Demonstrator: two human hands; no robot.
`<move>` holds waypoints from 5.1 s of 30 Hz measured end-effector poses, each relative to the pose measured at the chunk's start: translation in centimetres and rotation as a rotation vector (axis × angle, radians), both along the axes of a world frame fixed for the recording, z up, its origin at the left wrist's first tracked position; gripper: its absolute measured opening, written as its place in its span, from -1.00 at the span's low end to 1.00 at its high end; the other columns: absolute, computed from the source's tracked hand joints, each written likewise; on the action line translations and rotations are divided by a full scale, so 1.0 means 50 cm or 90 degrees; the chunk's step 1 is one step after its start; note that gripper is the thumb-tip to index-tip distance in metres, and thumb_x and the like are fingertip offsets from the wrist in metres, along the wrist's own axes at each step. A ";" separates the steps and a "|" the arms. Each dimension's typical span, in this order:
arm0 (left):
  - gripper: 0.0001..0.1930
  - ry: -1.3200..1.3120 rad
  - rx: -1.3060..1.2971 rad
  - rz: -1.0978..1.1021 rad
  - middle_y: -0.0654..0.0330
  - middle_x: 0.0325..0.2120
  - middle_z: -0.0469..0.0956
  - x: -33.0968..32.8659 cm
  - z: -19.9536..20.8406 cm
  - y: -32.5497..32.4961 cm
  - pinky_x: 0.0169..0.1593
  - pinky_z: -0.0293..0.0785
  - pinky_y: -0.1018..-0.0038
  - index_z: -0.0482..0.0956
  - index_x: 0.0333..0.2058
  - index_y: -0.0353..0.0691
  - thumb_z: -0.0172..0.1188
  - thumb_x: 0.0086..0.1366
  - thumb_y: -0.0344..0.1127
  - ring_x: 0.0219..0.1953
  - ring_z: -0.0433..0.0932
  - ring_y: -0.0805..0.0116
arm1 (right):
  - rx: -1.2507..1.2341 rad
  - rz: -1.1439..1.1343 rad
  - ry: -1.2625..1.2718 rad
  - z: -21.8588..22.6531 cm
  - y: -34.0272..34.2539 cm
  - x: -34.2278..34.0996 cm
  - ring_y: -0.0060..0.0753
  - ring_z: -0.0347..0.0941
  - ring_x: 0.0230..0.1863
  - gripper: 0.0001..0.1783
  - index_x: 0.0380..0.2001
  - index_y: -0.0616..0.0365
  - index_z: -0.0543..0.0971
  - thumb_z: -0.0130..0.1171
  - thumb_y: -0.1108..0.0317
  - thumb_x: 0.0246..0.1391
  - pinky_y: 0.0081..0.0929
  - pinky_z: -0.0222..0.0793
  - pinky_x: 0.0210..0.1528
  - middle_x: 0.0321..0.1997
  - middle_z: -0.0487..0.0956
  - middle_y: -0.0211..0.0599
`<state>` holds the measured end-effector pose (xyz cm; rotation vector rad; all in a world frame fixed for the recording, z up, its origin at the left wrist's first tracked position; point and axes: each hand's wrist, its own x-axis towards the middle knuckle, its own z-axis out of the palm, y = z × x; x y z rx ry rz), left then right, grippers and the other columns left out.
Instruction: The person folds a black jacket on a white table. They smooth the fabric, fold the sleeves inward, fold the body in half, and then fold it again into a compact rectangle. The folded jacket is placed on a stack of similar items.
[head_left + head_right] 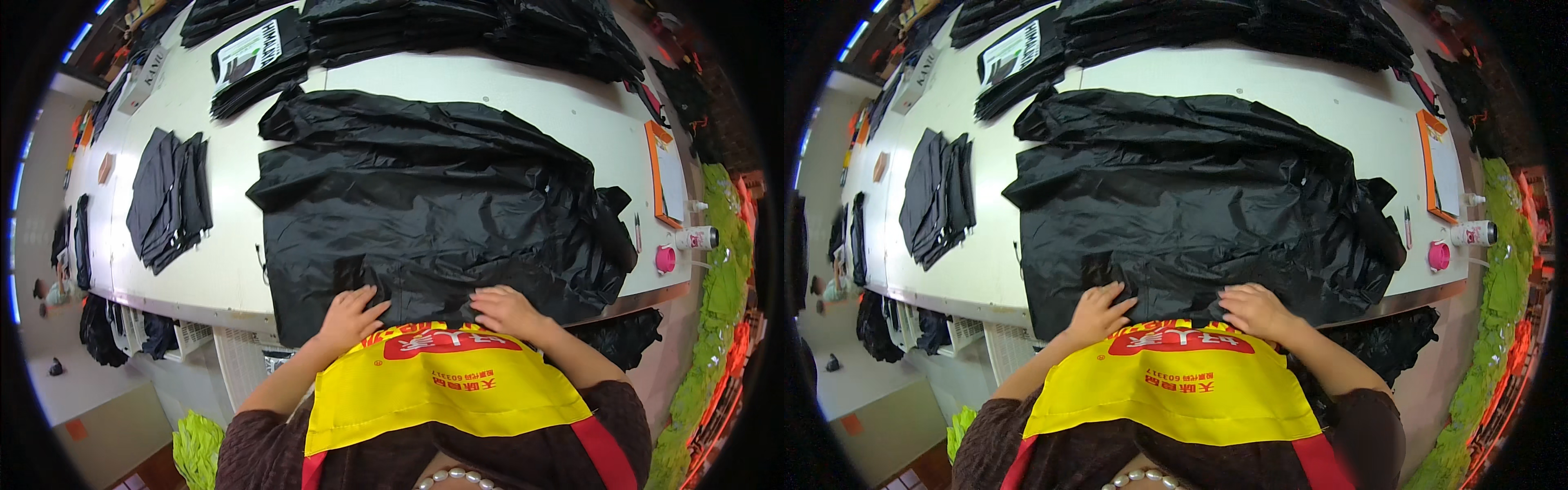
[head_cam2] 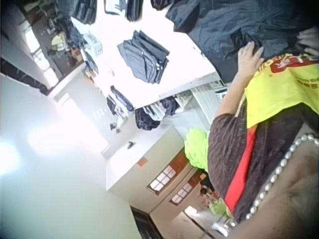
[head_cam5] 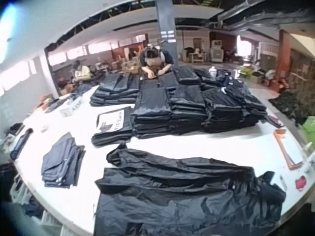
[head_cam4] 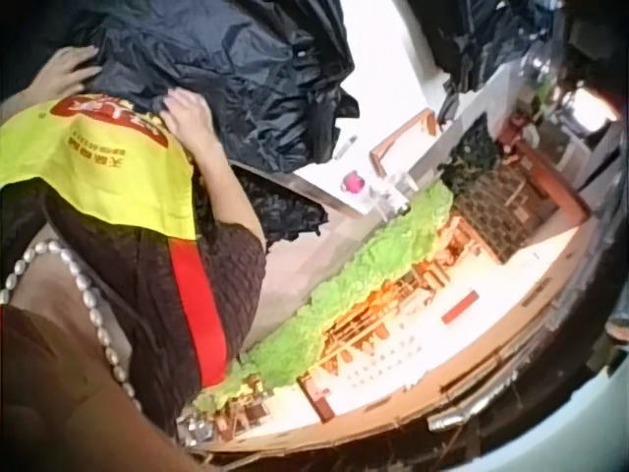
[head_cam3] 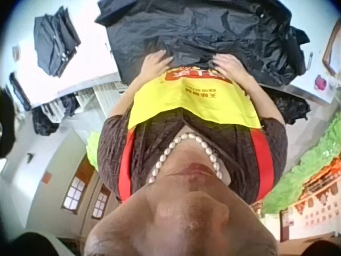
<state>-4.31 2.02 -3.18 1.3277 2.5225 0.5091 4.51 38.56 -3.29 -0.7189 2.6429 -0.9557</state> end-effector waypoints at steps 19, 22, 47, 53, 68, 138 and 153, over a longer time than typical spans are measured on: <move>-0.61 -0.132 -0.243 0.619 0.01 -0.53 0.59 -0.680 -0.007 -0.194 -0.26 0.45 0.34 0.60 -0.44 -0.30 0.31 -0.01 -0.03 -0.43 0.58 0.16 | 0.302 -0.371 -0.112 0.052 0.245 -0.580 0.01 0.49 -0.19 -0.41 -0.14 0.23 0.48 0.36 0.18 -0.29 -0.28 0.36 -0.10 -0.26 0.57 -0.01; -0.67 -0.080 -0.197 0.620 -0.01 -0.56 0.56 -0.687 -0.018 -0.194 -0.28 0.45 0.30 0.58 -0.47 -0.26 0.25 0.05 -0.06 -0.44 0.56 0.08 | 0.227 -0.369 -0.182 0.052 0.257 -0.596 -0.13 0.50 -0.28 -0.56 -0.23 0.28 0.50 0.29 0.27 -0.22 -0.38 0.34 -0.11 -0.33 0.58 -0.05; -0.55 0.260 0.095 0.210 0.03 -0.03 0.42 -0.585 -0.024 0.188 0.13 0.15 0.10 0.46 -0.08 -0.19 0.24 0.07 -0.13 0.09 0.32 0.09 | 0.508 -0.703 0.001 0.009 0.427 -0.500 0.19 0.45 -0.20 -0.30 -0.37 0.28 0.47 -0.08 -0.29 0.05 -0.07 0.33 -0.16 -0.32 0.53 0.22; -0.21 0.218 -0.078 0.287 0.14 0.23 0.15 -0.576 -0.071 0.219 0.17 -0.15 -0.24 0.21 0.20 -0.04 0.07 0.06 0.27 0.29 0.05 0.12 | 0.432 -0.745 0.160 -0.053 0.618 -0.510 0.17 0.45 -0.40 -0.46 -0.56 0.22 0.45 -0.06 -0.09 0.14 -0.11 0.33 -0.35 -0.49 0.51 0.10; -0.33 -0.138 -0.014 0.569 -0.06 -0.31 0.57 -0.897 0.065 0.203 -0.21 0.46 0.27 0.47 -0.13 -0.41 0.30 -0.02 0.10 -0.34 0.56 0.04 | 0.350 -0.397 0.311 -0.034 0.592 -0.566 0.00 0.49 -0.26 -0.80 -0.37 0.21 0.38 0.09 0.30 0.05 -0.15 0.40 -0.29 -0.27 0.55 -0.05; -0.51 0.023 0.014 0.363 0.04 0.25 0.10 -0.502 -0.064 -0.056 0.29 -0.16 0.10 0.20 0.21 0.03 -0.11 0.31 -0.08 0.30 0.04 0.14 | 0.253 -0.361 0.063 -0.015 0.104 -0.462 0.09 -0.26 0.40 -0.04 0.30 0.04 0.03 -0.06 -0.34 -0.02 0.22 -0.29 0.28 0.39 -0.11 0.00; -0.55 0.248 0.008 0.474 -0.07 0.12 0.28 -0.541 -0.153 -0.106 0.22 0.07 0.23 0.31 0.11 -0.26 0.00 0.29 -0.21 0.20 0.20 -0.01 | 0.093 -0.695 0.088 0.019 0.556 -0.285 -0.04 -0.05 0.37 -0.25 0.22 0.11 0.21 0.09 -0.02 0.03 -0.26 -0.10 0.32 0.29 0.18 0.02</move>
